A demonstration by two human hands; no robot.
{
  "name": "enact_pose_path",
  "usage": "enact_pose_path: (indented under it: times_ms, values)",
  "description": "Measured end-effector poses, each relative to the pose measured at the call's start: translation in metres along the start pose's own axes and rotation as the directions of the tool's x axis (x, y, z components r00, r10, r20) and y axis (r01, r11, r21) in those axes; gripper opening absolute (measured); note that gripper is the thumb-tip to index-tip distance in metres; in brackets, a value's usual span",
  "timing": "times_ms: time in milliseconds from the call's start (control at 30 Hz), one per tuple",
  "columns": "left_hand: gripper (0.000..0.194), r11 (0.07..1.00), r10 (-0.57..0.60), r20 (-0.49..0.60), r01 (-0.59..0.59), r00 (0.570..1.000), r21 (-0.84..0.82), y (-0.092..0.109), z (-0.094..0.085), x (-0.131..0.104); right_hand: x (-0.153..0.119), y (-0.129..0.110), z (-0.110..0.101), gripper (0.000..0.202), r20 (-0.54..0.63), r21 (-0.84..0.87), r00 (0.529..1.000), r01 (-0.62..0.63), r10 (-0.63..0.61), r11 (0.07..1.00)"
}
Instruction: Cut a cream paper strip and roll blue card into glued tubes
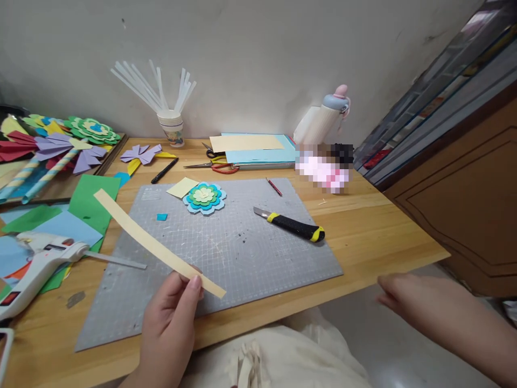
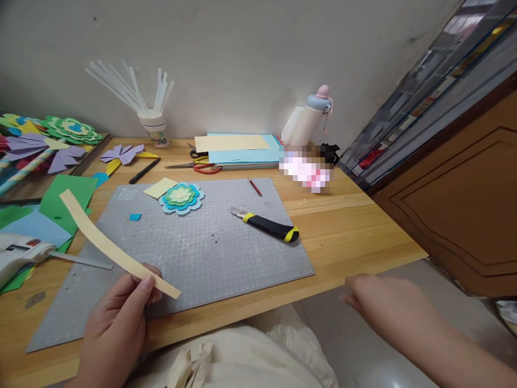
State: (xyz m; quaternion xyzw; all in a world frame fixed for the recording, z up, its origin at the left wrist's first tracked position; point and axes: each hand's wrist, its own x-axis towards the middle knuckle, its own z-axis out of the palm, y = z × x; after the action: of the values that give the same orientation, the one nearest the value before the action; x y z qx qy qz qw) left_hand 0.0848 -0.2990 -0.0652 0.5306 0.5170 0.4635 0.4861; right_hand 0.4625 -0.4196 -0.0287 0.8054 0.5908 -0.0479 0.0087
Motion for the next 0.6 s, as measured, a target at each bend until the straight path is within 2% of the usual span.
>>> enact_pose_path:
  times_ms: [67, 133, 200, 300, 367, 467, 600]
  values:
    - [0.025, 1.000, 0.000, 0.011, -0.001, 1.000, 0.007, 0.001, 0.001, 0.000, 0.005, -0.018, -0.007, 0.029, 0.045, 0.065, 0.999, 0.020, -0.023, 0.998]
    - [0.025, 1.000, 0.008, 0.017, -0.009, 1.000, 0.023, 0.003, 0.002, 0.000, 0.015, -0.053, -0.007, 0.025, -0.007, 0.301, 0.974, 0.219, -0.228, 0.928]
    - [0.026, 0.999, 0.018, 0.025, -0.019, 1.000, 0.039, 0.004, 0.002, 0.000, 0.027, -0.089, 0.000, 0.024, -0.067, 0.451, 0.932, 0.347, -0.356, 0.823]
    - [0.026, 0.998, 0.023, 0.027, -0.024, 0.999, 0.062, 0.005, 0.002, 0.000, 0.044, -0.122, 0.018, 0.010, -0.119, 0.552, 0.936, 0.339, -0.330, 0.762]
    - [0.026, 0.997, 0.022, 0.024, -0.024, 0.999, 0.073, 0.005, 0.001, 0.000, 0.051, -0.128, 0.027, 0.007, -0.118, 0.564, 0.941, 0.326, -0.317, 0.758]
    - [0.026, 0.996, 0.024, 0.032, -0.027, 0.999, 0.090, 0.006, 0.001, 0.000, 0.057, -0.128, 0.031, 0.014, -0.107, 0.525, 0.935, 0.342, -0.338, 0.779]
    - [0.026, 0.991, 0.034, 0.056, -0.041, 0.998, 0.124, 0.008, 0.001, 0.000, 0.059, -0.136, 0.026, 0.018, -0.053, 0.316, 0.928, 0.366, -0.369, 0.875]
